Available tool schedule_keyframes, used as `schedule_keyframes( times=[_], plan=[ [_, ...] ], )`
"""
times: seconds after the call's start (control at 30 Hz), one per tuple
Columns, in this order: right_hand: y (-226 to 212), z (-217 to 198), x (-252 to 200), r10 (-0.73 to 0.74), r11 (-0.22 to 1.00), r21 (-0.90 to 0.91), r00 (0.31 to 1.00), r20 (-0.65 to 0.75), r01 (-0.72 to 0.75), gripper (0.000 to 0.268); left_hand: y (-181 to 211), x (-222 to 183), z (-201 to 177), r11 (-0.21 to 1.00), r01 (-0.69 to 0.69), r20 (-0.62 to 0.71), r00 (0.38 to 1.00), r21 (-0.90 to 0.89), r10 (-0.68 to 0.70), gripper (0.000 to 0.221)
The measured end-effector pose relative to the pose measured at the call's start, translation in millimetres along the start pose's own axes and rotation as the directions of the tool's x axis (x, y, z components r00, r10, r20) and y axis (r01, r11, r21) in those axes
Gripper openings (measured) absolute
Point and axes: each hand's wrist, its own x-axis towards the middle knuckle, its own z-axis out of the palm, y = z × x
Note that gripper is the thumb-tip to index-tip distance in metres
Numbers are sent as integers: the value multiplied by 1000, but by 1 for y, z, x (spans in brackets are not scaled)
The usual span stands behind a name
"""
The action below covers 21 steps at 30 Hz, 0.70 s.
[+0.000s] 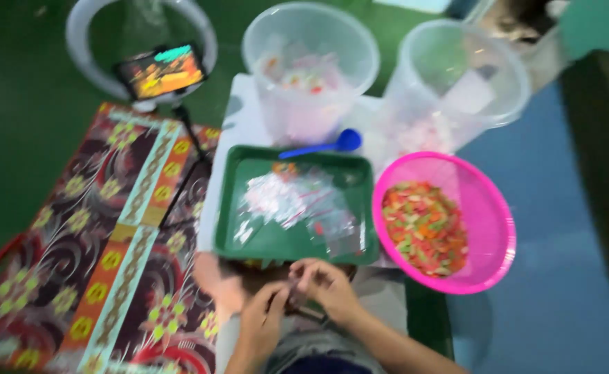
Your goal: Manually filling small plastic zip-lock bags with colorful snack pieces from a basket while sitting on the floor.
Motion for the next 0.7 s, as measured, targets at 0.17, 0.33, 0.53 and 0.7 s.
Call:
schedule_keyframes(
  times=[0.17,0.33,0.53,0.7],
  plan=[
    [-19,0,-5,14,996,85,995,99,-22,16,-36,2,13,977,135,-35,989,-167,-142,22],
    [-22,-4,-6,119,983,147,992,-44,-111,26,7,22,14,923,198,145,977,-331,-158,30],
    [-13,-15,-4,176,899,429,970,-168,-89,10,20,46,23,941,-233,222,958,245,179,54],
    [-2,-25,10,5,972,227,953,-303,67,14,46,62,30,970,-210,182,965,119,187,32]
  ],
)
